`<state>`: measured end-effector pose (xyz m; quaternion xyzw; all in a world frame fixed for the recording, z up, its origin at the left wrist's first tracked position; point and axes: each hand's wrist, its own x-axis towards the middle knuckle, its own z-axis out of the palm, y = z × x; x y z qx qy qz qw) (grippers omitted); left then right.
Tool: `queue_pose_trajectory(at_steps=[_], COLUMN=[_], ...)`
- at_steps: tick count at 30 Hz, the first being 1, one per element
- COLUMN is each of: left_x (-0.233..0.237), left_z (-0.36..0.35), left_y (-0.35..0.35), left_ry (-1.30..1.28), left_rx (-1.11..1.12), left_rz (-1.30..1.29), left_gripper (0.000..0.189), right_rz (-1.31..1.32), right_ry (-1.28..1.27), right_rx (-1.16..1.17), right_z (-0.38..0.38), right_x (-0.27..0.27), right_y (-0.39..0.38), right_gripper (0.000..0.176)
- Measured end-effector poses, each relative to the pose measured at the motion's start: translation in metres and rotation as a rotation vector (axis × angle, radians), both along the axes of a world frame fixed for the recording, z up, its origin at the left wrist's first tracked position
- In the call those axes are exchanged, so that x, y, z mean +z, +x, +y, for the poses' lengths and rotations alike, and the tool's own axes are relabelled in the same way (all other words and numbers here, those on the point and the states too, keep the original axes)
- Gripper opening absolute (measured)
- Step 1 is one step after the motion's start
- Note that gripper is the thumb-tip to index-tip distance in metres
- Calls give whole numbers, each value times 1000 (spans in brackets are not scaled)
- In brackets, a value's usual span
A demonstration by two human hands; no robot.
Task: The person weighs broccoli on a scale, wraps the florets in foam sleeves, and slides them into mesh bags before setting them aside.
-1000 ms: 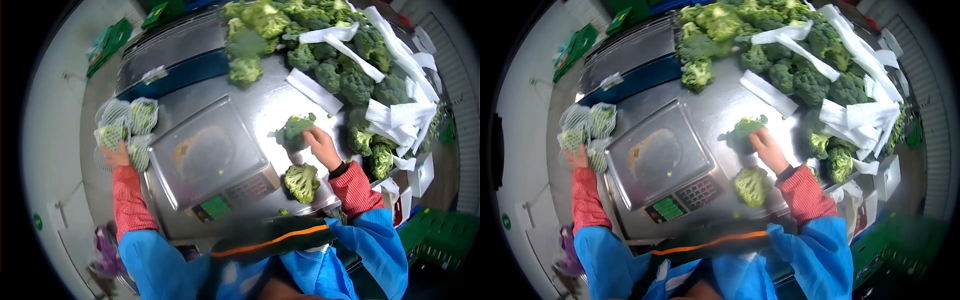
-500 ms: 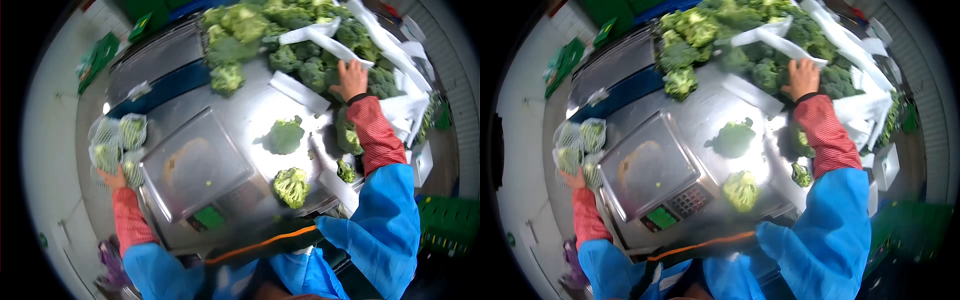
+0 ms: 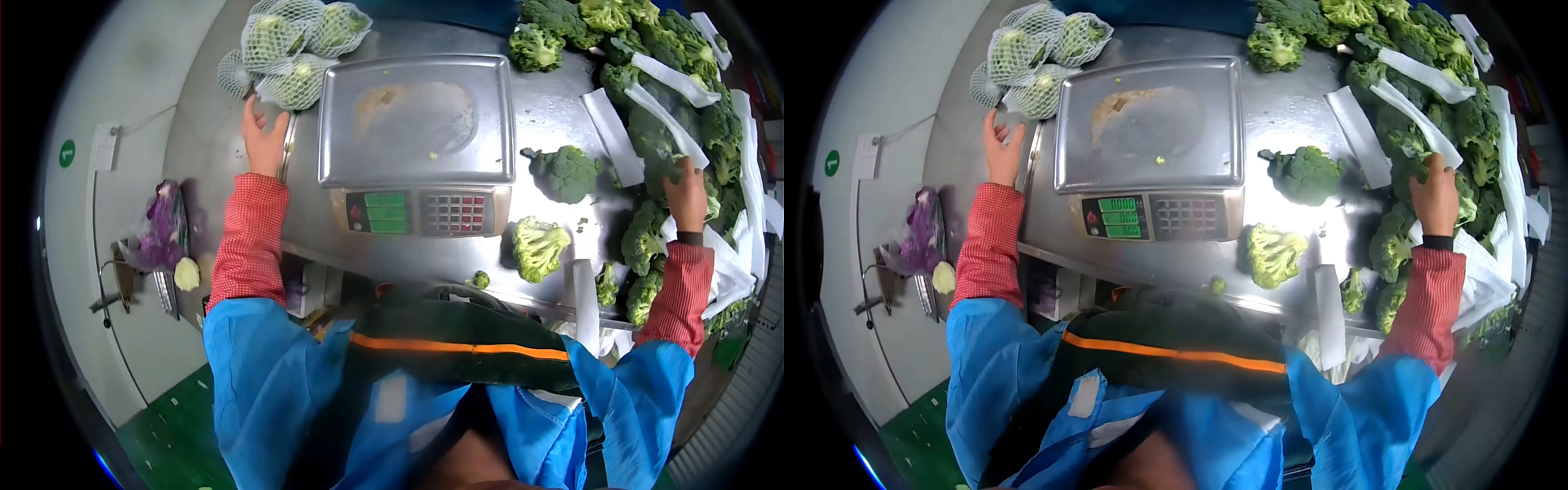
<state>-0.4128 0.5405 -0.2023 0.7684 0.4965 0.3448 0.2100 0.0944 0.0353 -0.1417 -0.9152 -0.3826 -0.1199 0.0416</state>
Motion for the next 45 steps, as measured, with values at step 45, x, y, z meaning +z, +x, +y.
queue_pose_trajectory(at_steps=[45], left_x=[26], left_z=[-314], left_y=[191], left_ry=[-1056], left_rx=[-759], left_rz=[-523], left_gripper=[35], right_rz=[1505], right_ry=[512], right_rx=[185], right_z=[34], right_x=[-31], right_y=[-197], right_gripper=[32])
